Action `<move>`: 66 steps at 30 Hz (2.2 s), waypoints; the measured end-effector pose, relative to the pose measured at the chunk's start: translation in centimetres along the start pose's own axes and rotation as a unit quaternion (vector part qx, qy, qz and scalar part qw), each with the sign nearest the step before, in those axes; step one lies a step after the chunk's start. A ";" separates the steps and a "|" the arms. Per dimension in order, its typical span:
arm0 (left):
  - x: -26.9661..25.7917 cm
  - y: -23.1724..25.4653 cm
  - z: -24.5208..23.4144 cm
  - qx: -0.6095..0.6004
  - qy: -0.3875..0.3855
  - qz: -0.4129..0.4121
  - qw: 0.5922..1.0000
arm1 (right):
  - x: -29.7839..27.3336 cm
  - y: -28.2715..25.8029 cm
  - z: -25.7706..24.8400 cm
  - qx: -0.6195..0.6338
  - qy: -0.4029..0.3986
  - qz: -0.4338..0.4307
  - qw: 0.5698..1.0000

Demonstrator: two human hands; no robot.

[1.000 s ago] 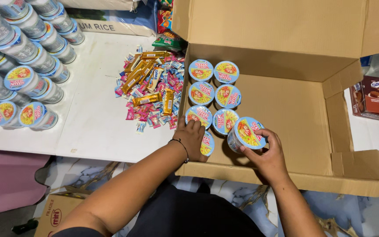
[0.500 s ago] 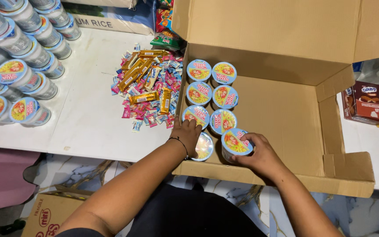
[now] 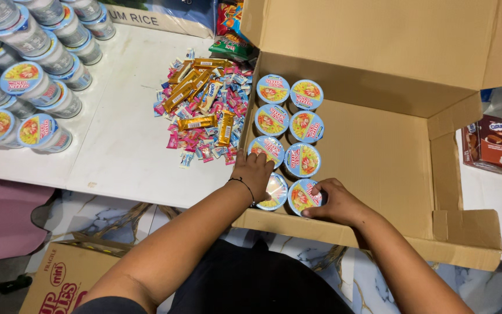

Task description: The person packs yellow and blue instant noodle cups into cardboard boxes. They arrange the cups in rows inside the boxes, close the flaps of a filled box, and then open a new empty box to continue packing.

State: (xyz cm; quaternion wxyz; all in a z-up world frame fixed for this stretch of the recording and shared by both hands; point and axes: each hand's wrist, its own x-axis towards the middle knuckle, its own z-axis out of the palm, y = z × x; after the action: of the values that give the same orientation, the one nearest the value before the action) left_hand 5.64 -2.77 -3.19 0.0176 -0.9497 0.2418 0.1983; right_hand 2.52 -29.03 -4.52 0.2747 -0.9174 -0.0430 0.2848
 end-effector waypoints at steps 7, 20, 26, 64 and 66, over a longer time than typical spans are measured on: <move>-0.2 0.2 -0.5 -0.044 -0.021 -0.013 0.999 | 1.6 -0.8 1.8 0.003 0.023 0.023 0.999; -0.1 0.6 -1.3 -0.061 -0.023 -0.055 0.996 | 0.9 -3.9 0.4 -0.038 0.092 0.049 0.994; 2.5 1.4 -3.0 -0.036 -0.105 -0.077 0.991 | 3.0 -7.4 -1.5 -0.123 0.100 -0.038 0.987; -14.4 -27.9 -3.5 -0.354 0.489 -0.033 0.797 | 16.6 -16.7 -1.8 -0.030 0.356 -0.141 0.923; -16.1 -32.3 -3.9 -0.333 0.543 -0.072 0.768 | 18.4 -24.7 -0.9 -0.054 0.388 -0.264 0.881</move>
State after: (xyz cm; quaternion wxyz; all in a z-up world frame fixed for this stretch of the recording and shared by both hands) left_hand 9.15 32.48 4.65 -0.4198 -0.8599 0.0608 -0.2840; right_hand 20.32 -4.26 -0.01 0.2846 -0.9225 -0.1886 -0.1800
